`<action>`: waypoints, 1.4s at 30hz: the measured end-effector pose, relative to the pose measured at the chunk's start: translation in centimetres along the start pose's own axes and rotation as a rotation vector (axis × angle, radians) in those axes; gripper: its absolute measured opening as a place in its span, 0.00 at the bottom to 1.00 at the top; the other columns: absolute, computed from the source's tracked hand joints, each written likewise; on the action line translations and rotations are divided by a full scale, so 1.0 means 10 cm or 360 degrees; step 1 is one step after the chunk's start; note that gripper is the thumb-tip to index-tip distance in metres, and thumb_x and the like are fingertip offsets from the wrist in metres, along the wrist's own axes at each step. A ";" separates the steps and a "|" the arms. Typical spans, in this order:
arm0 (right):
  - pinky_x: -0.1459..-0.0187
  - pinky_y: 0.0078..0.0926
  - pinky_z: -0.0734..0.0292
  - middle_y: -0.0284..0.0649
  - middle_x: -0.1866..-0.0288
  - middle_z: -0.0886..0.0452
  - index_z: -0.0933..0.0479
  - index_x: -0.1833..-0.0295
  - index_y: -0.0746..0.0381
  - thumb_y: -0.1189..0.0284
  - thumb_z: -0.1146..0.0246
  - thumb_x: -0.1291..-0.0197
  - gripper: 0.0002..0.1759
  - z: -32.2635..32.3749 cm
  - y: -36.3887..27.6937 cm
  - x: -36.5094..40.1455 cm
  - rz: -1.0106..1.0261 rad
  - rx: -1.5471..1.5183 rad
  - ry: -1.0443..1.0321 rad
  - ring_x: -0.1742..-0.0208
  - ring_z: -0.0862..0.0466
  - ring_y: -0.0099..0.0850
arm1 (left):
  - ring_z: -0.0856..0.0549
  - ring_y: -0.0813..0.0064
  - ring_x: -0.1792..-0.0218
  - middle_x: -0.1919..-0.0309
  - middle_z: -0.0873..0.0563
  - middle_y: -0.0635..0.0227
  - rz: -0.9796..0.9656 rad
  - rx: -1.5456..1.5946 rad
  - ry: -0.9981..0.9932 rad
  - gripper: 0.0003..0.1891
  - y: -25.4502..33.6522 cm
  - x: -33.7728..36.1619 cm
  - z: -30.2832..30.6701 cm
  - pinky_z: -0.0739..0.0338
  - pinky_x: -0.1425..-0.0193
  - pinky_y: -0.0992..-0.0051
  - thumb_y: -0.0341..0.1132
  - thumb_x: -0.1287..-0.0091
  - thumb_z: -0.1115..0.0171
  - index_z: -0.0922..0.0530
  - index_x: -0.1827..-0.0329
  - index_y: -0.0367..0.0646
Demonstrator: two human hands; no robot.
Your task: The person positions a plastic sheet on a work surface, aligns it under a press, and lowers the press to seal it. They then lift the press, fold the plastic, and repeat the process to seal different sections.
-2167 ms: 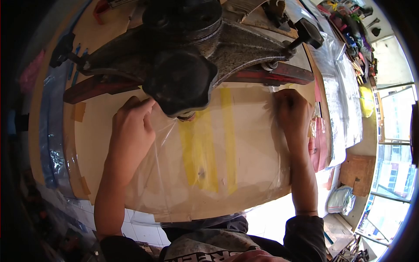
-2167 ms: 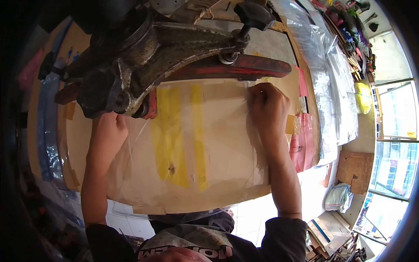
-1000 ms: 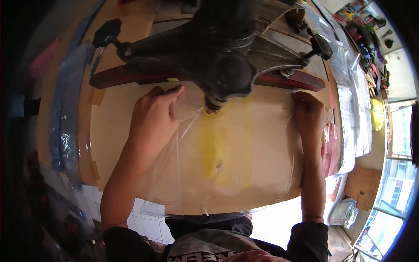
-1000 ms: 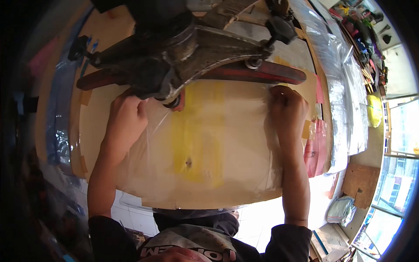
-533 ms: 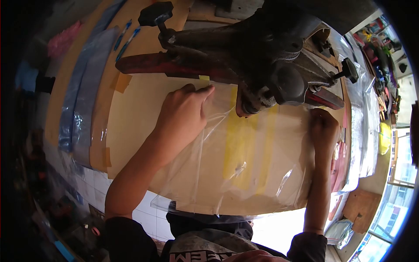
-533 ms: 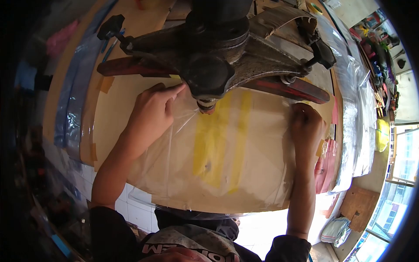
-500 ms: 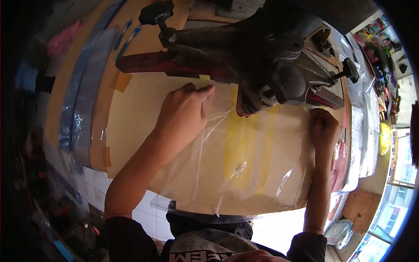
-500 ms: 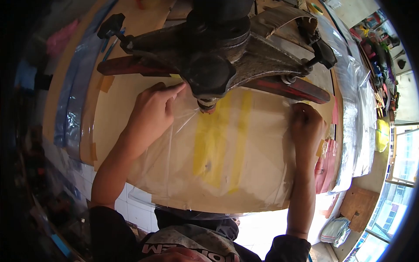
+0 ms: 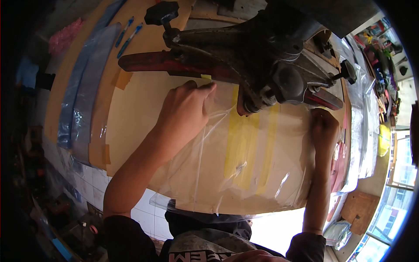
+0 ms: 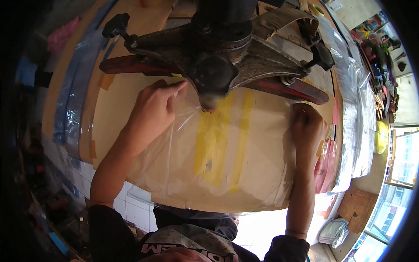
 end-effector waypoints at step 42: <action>0.74 0.19 0.39 0.28 0.82 0.29 0.28 0.78 0.66 0.66 0.40 0.34 0.20 0.81 0.83 1.20 -0.0546 -0.0931 0.1092 0.77 0.33 0.16 | 0.22 0.74 0.61 0.64 0.20 0.66 0.0501 0.0425 0.0817 0.15 -0.65 1.62 0.59 0.26 0.51 0.72 0.36 0.27 0.47 0.21 0.48 0.33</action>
Point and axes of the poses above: each hand's wrist, its own x-axis away from the middle knuckle, its own z-axis out of the back of the hand, y = z × x, the point moved 1 cm from there along -x, towards the middle knuckle
